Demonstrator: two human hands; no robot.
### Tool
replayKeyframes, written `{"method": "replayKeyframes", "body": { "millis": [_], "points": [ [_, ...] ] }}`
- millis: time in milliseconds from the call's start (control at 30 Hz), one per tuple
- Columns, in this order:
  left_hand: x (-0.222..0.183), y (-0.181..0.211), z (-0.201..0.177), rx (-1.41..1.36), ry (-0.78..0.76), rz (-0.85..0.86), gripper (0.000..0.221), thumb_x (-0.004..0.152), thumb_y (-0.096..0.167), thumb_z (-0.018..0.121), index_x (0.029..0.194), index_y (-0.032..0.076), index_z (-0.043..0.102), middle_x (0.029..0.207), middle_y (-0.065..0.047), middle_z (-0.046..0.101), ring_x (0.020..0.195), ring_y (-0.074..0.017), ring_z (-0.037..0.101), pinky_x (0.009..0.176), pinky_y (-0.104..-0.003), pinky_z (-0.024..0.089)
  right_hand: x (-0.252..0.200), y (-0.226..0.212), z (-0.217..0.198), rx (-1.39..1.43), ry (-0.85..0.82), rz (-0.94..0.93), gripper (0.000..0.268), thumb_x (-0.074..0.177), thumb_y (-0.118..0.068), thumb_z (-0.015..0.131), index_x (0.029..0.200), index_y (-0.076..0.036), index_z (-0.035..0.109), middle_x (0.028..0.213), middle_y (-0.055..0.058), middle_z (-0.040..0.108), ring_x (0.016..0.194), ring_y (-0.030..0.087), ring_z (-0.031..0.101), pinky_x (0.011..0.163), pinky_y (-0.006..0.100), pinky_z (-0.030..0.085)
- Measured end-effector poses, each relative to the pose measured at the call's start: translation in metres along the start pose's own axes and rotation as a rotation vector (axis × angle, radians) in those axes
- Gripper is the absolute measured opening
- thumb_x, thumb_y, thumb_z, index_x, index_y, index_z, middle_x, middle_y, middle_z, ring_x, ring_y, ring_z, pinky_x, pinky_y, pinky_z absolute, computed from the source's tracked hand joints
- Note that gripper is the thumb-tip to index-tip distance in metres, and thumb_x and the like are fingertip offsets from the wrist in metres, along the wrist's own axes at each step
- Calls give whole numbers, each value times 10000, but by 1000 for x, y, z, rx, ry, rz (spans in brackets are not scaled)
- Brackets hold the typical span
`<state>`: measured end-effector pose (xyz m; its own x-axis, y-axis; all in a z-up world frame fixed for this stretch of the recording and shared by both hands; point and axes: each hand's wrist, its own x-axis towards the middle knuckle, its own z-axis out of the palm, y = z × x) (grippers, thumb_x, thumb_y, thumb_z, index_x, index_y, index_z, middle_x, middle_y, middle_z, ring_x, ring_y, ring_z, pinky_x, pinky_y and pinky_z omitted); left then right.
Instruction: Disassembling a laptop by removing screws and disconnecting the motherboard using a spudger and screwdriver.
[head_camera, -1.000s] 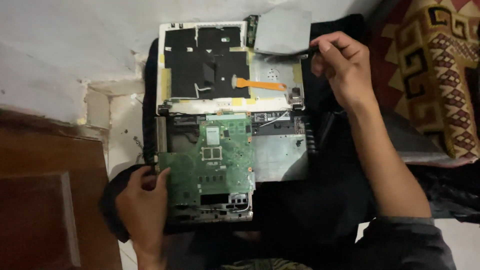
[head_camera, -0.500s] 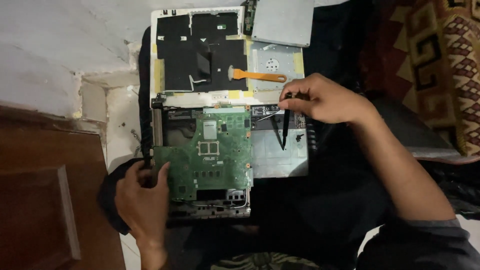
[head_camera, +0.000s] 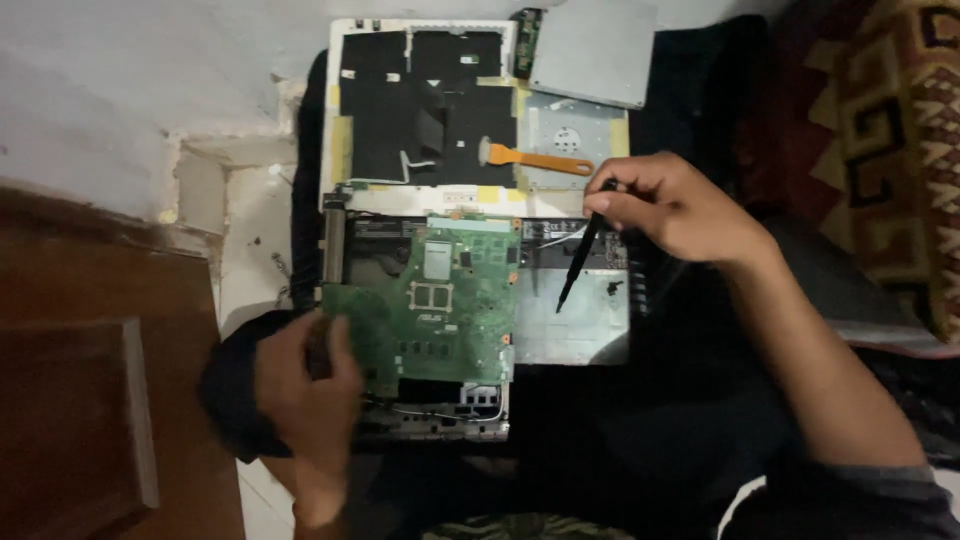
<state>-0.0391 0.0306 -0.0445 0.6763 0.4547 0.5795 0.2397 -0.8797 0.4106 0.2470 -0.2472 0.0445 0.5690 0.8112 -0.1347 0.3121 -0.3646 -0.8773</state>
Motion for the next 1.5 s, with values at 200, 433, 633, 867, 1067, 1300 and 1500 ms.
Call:
{"method": "replayKeyframes", "body": {
  "millis": [200, 433, 633, 867, 1067, 1300, 1500],
  "points": [
    [-11, 75, 37, -686, -292, 0, 339, 832, 130, 848, 1140, 33, 744, 1073, -177, 751, 964, -406, 746, 825, -486, 609, 4, -8, 12, 185, 4, -94, 161, 1003, -58, 603, 929, 4, 733, 621, 83, 639, 591, 155, 546, 612, 311, 499],
    [-4, 104, 56, -774, -377, -19, 293, 870, 114, 836, 1127, 26, 726, 920, -107, 744, 573, -240, 662, 529, -379, 546, 3, -1, 10, 202, 6, -111, 160, 1003, -45, 596, 970, 33, 732, 637, 114, 652, 606, 168, 555, 626, 327, 511],
    [1, 99, 52, -723, -509, -16, 181, 1010, 183, 663, 990, 10, 712, 844, -98, 710, 700, -215, 664, 598, -346, 518, -2, -7, 9, 93, -30, -63, 162, 1035, -139, 591, 1022, -46, 723, 747, 37, 674, 709, 112, 621, 696, 250, 499],
    [-1, 78, 55, -611, -464, 47, 126, 1020, 145, 643, 1013, 21, 665, 903, -117, 693, 811, -283, 667, 697, -396, 517, 1, -27, 21, -307, -261, -150, 115, 892, -203, 739, 986, -137, 753, 890, 3, 803, 790, 160, 765, 702, 318, 567],
    [3, 61, 46, -657, -438, 47, 139, 1012, 198, 677, 981, 64, 654, 864, -85, 678, 783, -249, 654, 681, -370, 529, -5, -46, 28, -408, -222, -325, 221, 964, -214, 628, 1086, -67, 739, 940, 78, 762, 832, 276, 739, 704, 404, 559],
    [1, 57, 49, -742, -375, 85, 195, 987, 257, 698, 919, 80, 651, 843, -73, 679, 761, -219, 644, 715, -352, 544, -15, -56, 26, -361, -132, -418, 227, 924, -134, 666, 1135, -68, 716, 949, 85, 716, 823, 231, 718, 683, 338, 578],
    [7, 60, 46, -741, -464, -3, 286, 994, 336, 664, 809, 118, 664, 730, -17, 636, 687, -177, 586, 686, -340, 481, -18, -58, 25, -404, -99, -430, 207, 924, -136, 666, 1115, -80, 723, 981, 74, 706, 890, 235, 719, 742, 347, 571]
  ]
}}
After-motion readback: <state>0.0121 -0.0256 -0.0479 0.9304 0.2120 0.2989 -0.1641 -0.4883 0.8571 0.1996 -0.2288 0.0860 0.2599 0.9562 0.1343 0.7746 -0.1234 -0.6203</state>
